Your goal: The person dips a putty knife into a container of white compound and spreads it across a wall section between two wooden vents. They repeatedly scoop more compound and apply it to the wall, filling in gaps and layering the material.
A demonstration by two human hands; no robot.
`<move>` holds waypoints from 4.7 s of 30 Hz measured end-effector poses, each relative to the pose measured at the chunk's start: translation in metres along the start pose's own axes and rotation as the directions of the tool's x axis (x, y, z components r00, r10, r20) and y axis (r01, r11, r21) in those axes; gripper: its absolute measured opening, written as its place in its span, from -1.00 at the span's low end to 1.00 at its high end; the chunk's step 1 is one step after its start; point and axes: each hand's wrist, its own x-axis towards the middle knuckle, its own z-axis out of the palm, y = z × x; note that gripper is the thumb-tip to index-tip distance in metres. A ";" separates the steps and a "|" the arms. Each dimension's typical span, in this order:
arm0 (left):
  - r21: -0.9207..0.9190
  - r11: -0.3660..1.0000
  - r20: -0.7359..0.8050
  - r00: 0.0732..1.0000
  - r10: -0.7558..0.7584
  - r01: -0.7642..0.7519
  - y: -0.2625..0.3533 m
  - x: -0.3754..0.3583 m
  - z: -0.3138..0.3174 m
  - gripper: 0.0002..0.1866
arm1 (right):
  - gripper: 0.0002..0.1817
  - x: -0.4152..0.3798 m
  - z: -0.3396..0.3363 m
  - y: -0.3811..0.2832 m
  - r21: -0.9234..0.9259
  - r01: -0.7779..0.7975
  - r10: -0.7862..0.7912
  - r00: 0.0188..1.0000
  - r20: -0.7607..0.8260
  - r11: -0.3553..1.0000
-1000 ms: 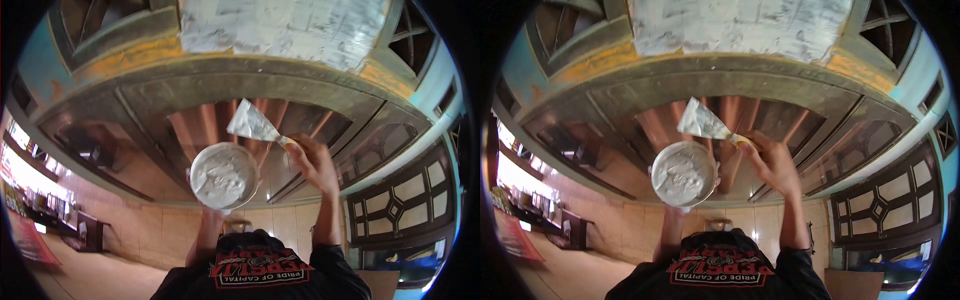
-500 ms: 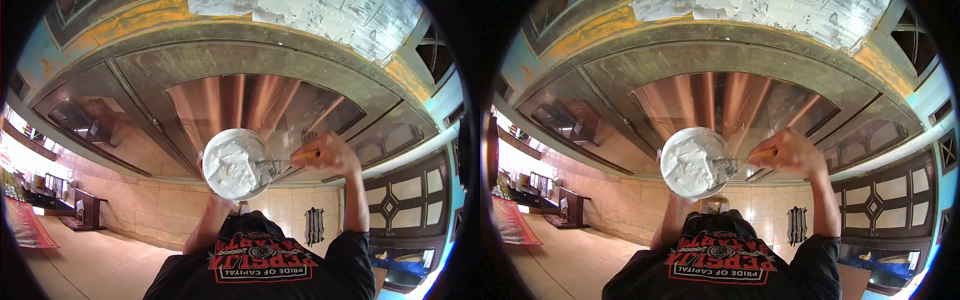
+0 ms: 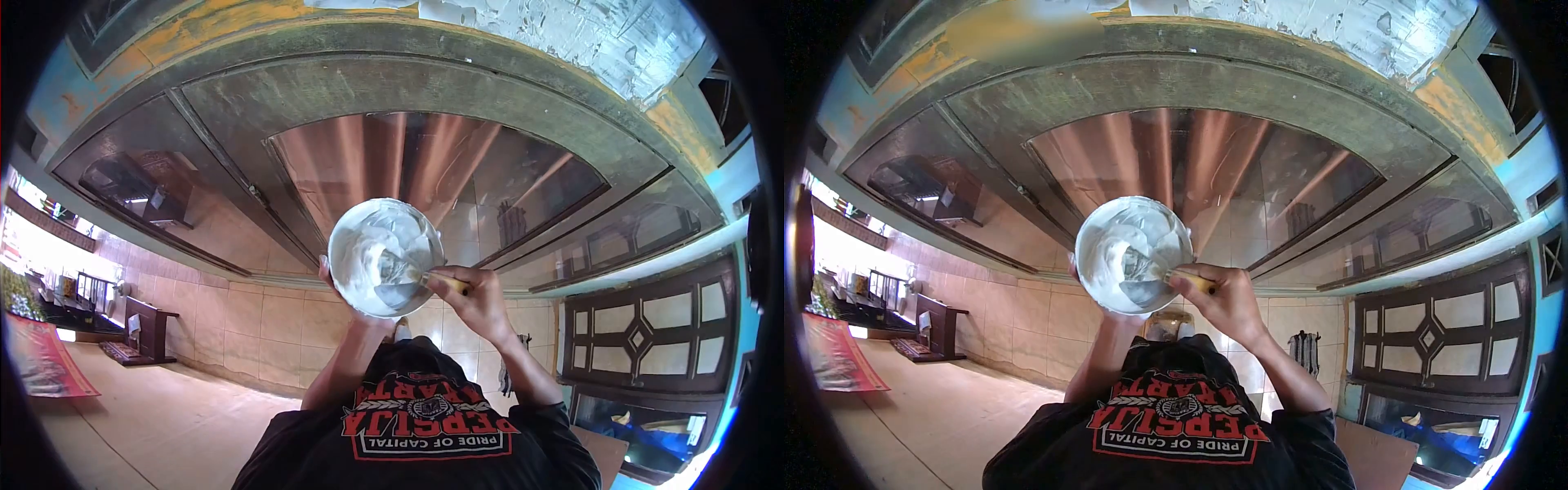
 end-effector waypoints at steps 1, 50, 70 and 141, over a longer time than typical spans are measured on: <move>-0.006 1.000 -0.002 1.000 0.000 0.000 0.000 0.001 -0.002 -0.18 | -0.72 -0.001 -0.002 -0.004 -0.077 0.071 -0.075 0.996 -0.054 0.995; -0.082 0.937 0.075 0.940 -0.334 0.340 0.004 0.005 0.018 -0.17 | -0.69 0.032 -0.108 -0.071 -0.583 0.444 -0.353 0.896 0.270 0.681; -0.203 0.973 0.023 0.994 -0.103 0.106 -0.002 0.015 0.000 -0.25 | -0.75 0.011 -0.031 0.012 -0.018 -0.165 0.166 0.982 0.090 0.986; 0.111 0.987 0.039 0.991 -0.125 0.120 0.003 0.008 0.011 -0.19 | -0.68 0.008 -0.050 0.003 0.229 -0.135 0.138 0.990 0.001 0.964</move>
